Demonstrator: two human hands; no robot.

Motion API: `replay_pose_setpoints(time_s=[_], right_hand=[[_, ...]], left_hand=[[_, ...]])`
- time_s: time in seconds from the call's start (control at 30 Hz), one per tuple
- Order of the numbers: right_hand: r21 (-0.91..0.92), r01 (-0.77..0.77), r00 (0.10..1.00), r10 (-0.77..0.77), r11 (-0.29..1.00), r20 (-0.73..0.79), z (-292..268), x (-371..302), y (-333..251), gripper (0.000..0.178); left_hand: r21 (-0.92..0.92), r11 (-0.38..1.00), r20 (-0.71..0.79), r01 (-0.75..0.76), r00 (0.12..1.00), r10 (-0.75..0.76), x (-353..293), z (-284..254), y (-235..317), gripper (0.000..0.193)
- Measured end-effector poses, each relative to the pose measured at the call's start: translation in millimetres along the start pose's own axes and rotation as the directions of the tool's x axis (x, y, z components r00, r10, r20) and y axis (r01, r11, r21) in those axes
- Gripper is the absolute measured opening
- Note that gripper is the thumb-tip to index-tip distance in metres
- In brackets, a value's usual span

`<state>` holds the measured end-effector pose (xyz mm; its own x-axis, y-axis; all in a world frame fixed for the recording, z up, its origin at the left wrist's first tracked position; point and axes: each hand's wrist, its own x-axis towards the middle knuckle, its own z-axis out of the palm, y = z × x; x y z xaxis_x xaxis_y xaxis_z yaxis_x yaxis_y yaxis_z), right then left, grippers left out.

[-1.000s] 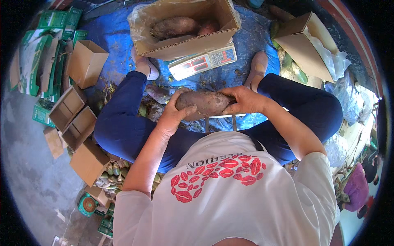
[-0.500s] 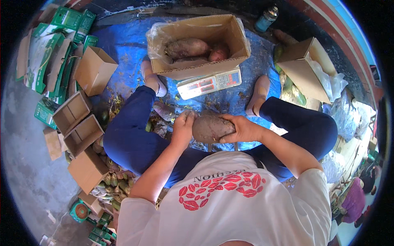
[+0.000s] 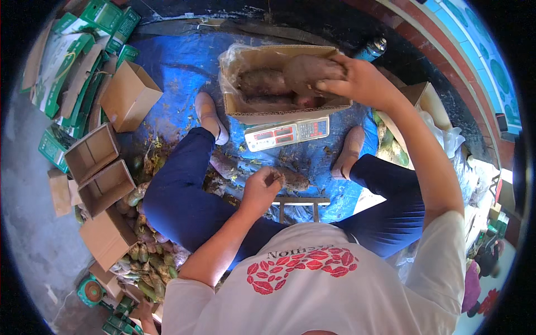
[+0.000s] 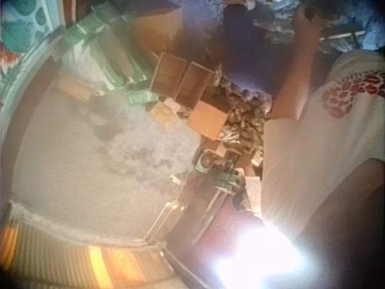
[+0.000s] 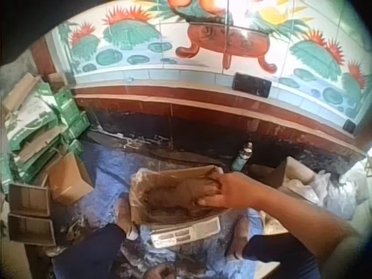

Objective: Sort root vegetables, weigh them on a scale, and place them into cardboard boxes.

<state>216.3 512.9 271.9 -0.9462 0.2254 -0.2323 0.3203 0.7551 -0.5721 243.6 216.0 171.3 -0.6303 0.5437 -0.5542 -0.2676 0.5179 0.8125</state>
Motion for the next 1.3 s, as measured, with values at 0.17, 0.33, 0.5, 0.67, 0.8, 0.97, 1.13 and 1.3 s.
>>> replay_pose_setpoints(time_s=[0.17, 0.33, 0.5, 0.67, 0.8, 0.97, 1.13, 1.3], right_hand=[[-0.277, 0.159, 0.971, -0.099, 0.948, 0.217, 45.7, 64.1, 33.0, 0.078], [-0.432, 0.357, 0.909, -0.200, 0.828, 0.366, 76.2, 71.0, 42.2, 0.060], [-0.455, 0.333, 0.938, -0.240, 0.826, 0.251, 80.6, 63.8, 40.7, 0.048], [-0.172, 0.232, 0.961, -0.253, 0.957, -0.113, 40.2, 14.1, 20.1, 0.032], [0.121, 0.217, 0.973, -0.205, 0.969, -0.103, 27.3, -58.8, -5.5, 0.021], [0.418, -0.051, 0.994, 0.004, 0.907, 0.113, 50.4, -126.0, 21.9, 0.025], [0.467, -0.242, 0.961, 0.145, 0.850, 0.235, 91.9, -159.6, 46.6, 0.022], [0.248, -0.183, 0.951, 0.108, 0.951, 0.290, 101.2, -171.4, 51.8, 0.013]], left_hand=[[0.114, 0.990, -0.022, -0.081, 0.996, 0.084, -0.1, -1.1, -8.0, 0.022], [0.136, 0.984, -0.058, -0.113, 0.991, 0.122, -2.6, -4.0, -12.2, 0.020], [0.044, 0.991, -0.062, -0.125, 0.990, 0.128, -4.4, -2.6, -9.2, 0.010], [0.152, 0.978, 0.020, -0.142, 0.990, 0.141, 0.0, -2.1, -20.4, 0.010], [0.161, 0.983, -0.063, -0.088, 0.993, 0.100, 3.0, -6.2, -35.2, 0.019], [0.133, 0.988, -0.058, -0.074, 0.995, 0.082, 10.5, -9.8, -53.1, 0.030], [0.122, 0.992, -0.076, 0.032, 0.997, -0.023, 15.6, -9.9, -55.3, 0.036], [0.227, 0.967, -0.115, -0.115, 0.983, 0.144, 10.4, -7.0, -57.4, 0.031]])
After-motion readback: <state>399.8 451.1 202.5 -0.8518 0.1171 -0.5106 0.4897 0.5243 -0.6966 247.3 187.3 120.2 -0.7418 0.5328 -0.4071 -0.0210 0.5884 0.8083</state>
